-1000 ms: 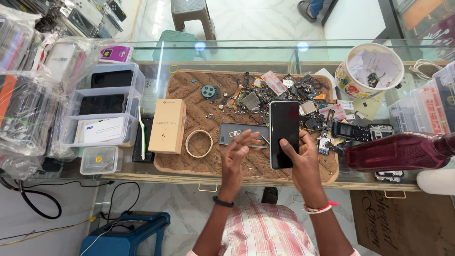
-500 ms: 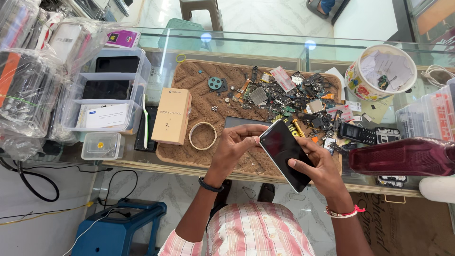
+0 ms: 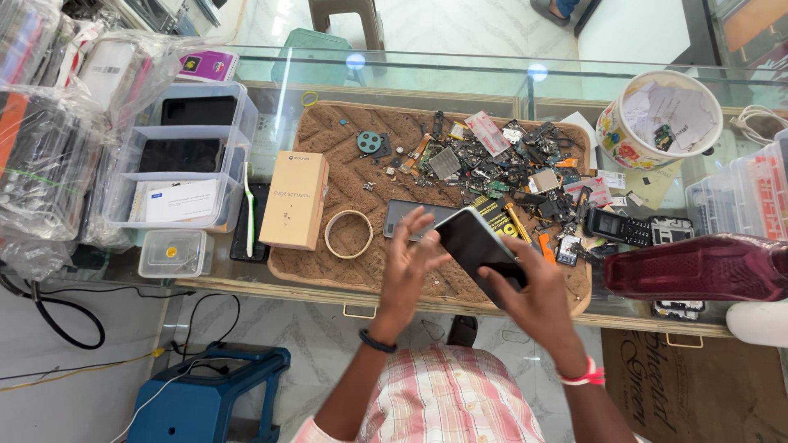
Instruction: The person disassembles a smartphone, removes the back cover, and uses a metal tool to pry and separate internal components. They handle the battery and motherboard, then reassemble the device and test the screen.
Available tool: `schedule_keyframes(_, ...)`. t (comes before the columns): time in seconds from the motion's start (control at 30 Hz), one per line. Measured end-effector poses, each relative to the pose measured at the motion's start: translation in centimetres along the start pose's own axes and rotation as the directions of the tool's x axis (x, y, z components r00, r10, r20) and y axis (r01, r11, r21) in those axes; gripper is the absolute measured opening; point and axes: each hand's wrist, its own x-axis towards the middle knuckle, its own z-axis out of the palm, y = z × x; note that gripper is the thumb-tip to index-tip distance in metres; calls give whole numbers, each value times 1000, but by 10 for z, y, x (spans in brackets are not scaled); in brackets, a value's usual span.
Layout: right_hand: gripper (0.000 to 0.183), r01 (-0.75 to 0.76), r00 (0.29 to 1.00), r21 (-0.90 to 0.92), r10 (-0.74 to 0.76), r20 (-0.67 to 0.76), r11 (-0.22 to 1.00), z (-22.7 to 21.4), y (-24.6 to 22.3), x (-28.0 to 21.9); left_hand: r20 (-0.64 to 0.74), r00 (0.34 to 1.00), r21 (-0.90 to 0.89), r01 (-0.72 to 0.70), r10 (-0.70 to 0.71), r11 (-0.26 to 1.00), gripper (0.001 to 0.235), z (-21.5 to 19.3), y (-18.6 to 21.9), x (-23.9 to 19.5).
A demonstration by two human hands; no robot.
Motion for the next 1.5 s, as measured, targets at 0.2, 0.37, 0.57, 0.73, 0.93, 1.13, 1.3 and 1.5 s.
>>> schedule_keyframes(0.2,40,295,948,-400,-319,7,868,39,-16,-11,-16,993,-117,110,-113,987,89,17,-28,-18)
schedule_keyframes(0.37,36,344,910,-433,-410,-65,833,57,-23,-25,133,991,-483,85,-23,871,70,10,-34,-14)
schedule_keyframes(0.57,49,350,934,-411,-348,83,842,60,-33,-35,192,980,-750,174,-42,639,63,0,-40,-7)
schedule_keyframes(0.73,56,414,906,-317,-351,238,853,46,-43,-38,257,965,-817,244,-48,522,65,-8,-48,-8)
schedule_keyframes(0.93,54,-69,989,130,51,136,989,32,-39,-37,234,972,-825,211,-22,525,66,-8,-33,-13)
schedule_keyframes(1.13,36,-626,778,514,506,371,586,47,-12,-38,116,992,-734,120,-51,669,69,6,-31,-25)
schedule_keyframes(1.3,26,-642,760,603,495,421,474,56,15,-50,81,988,-599,154,-131,786,69,-3,-36,-31)
schedule_keyframes(1.5,24,-658,745,625,486,457,420,72,29,-60,65,990,-419,138,-122,897,68,-5,-38,-31)
